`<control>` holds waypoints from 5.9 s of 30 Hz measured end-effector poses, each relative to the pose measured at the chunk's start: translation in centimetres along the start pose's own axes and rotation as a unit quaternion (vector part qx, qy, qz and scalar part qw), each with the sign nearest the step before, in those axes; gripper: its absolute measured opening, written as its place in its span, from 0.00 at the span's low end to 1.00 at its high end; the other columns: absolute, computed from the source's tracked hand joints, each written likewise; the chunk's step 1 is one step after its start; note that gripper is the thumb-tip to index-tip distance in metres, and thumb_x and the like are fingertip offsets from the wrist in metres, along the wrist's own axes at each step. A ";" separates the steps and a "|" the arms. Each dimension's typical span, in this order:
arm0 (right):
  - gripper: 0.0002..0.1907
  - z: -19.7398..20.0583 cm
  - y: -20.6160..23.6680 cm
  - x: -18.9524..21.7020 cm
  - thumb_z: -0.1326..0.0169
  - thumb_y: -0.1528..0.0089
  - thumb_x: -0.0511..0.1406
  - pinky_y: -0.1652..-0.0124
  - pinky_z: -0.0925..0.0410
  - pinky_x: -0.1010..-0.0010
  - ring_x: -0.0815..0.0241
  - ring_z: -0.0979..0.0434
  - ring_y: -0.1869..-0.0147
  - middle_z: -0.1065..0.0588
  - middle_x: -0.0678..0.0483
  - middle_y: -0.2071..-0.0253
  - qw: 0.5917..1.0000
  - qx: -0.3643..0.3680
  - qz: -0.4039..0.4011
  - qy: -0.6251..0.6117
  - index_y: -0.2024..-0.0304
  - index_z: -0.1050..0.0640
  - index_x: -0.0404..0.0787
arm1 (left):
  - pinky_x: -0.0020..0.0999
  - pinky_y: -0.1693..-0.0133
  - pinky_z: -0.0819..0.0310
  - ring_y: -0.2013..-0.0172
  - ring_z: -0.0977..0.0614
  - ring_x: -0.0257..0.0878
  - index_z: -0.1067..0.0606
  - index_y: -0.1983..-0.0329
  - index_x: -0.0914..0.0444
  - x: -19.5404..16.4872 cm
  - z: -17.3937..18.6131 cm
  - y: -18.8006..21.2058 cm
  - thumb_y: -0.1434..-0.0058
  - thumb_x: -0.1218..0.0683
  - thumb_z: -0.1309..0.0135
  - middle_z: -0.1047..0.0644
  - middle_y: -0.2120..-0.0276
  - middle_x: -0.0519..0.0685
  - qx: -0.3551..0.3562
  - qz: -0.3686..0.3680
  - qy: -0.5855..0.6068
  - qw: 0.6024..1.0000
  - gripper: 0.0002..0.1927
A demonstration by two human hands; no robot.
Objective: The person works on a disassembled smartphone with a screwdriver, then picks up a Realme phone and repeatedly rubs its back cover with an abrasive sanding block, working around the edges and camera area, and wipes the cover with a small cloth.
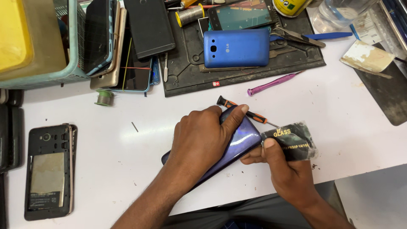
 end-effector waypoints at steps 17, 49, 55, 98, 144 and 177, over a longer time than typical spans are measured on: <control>0.17 -0.5 -2.7 0.7 0.58 0.30 0.38 0.65 0.20 0.63 0.53 0.15 0.64 0.22 0.45 0.65 0.991 -0.034 -0.112 -0.064 0.51 0.25 0.31 | 0.47 0.70 0.20 0.74 0.15 0.54 0.23 0.69 0.65 0.8 0.8 0.0 0.50 0.29 0.42 0.20 0.78 0.57 0.010 -0.018 0.052 0.998 0.33; 0.18 0.9 -3.0 2.0 0.58 0.26 0.35 0.65 0.18 0.66 0.59 0.16 0.67 0.22 0.46 0.70 0.993 -0.098 0.043 0.043 0.66 0.25 0.30 | 0.46 0.66 0.20 0.69 0.16 0.58 0.41 0.35 0.78 -1.1 -0.2 0.8 0.66 0.52 0.38 0.23 0.61 0.66 -0.004 -0.102 -0.035 0.994 0.53; 0.17 0.7 -2.9 2.9 0.60 0.26 0.33 0.63 0.18 0.67 0.58 0.15 0.65 0.20 0.44 0.67 0.995 -0.083 0.057 0.010 0.62 0.26 0.27 | 0.46 0.71 0.20 0.73 0.17 0.56 0.40 0.36 0.77 -1.3 -0.3 0.8 0.66 0.52 0.38 0.23 0.66 0.63 0.013 -0.102 -0.039 0.994 0.52; 0.19 0.6 -3.0 2.4 0.60 0.27 0.35 0.66 0.19 0.69 0.60 0.15 0.67 0.19 0.46 0.69 0.995 -0.072 0.018 0.063 0.62 0.22 0.28 | 0.47 0.75 0.22 0.76 0.17 0.56 0.36 0.39 0.75 -1.5 0.2 0.7 0.65 0.53 0.39 0.23 0.70 0.61 -0.022 -0.098 -0.027 0.995 0.47; 0.21 -0.1 -2.4 2.9 0.60 0.26 0.38 0.68 0.21 0.73 0.63 0.18 0.69 0.20 0.48 0.69 0.994 -0.050 0.060 0.073 0.65 0.23 0.30 | 0.43 0.69 0.20 0.73 0.15 0.51 0.29 0.52 0.67 -1.4 0.7 0.5 0.66 0.50 0.35 0.19 0.72 0.55 0.019 -0.066 0.023 0.997 0.35; 0.21 -1.1 -2.6 3.8 0.61 0.26 0.39 0.66 0.22 0.74 0.65 0.17 0.67 0.19 0.51 0.70 0.985 -0.034 0.066 0.159 0.63 0.22 0.32 | 0.48 0.70 0.21 0.74 0.15 0.56 0.31 0.50 0.70 -1.3 0.7 0.4 0.61 0.46 0.35 0.20 0.73 0.58 -0.026 -0.067 -0.002 0.997 0.37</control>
Point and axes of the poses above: each hand's wrist, its own y-axis away from the middle knuckle, its own z-axis out of the back of the hand, x = y × z, the point moved 8 cm from there along -y, towards the middle knuckle
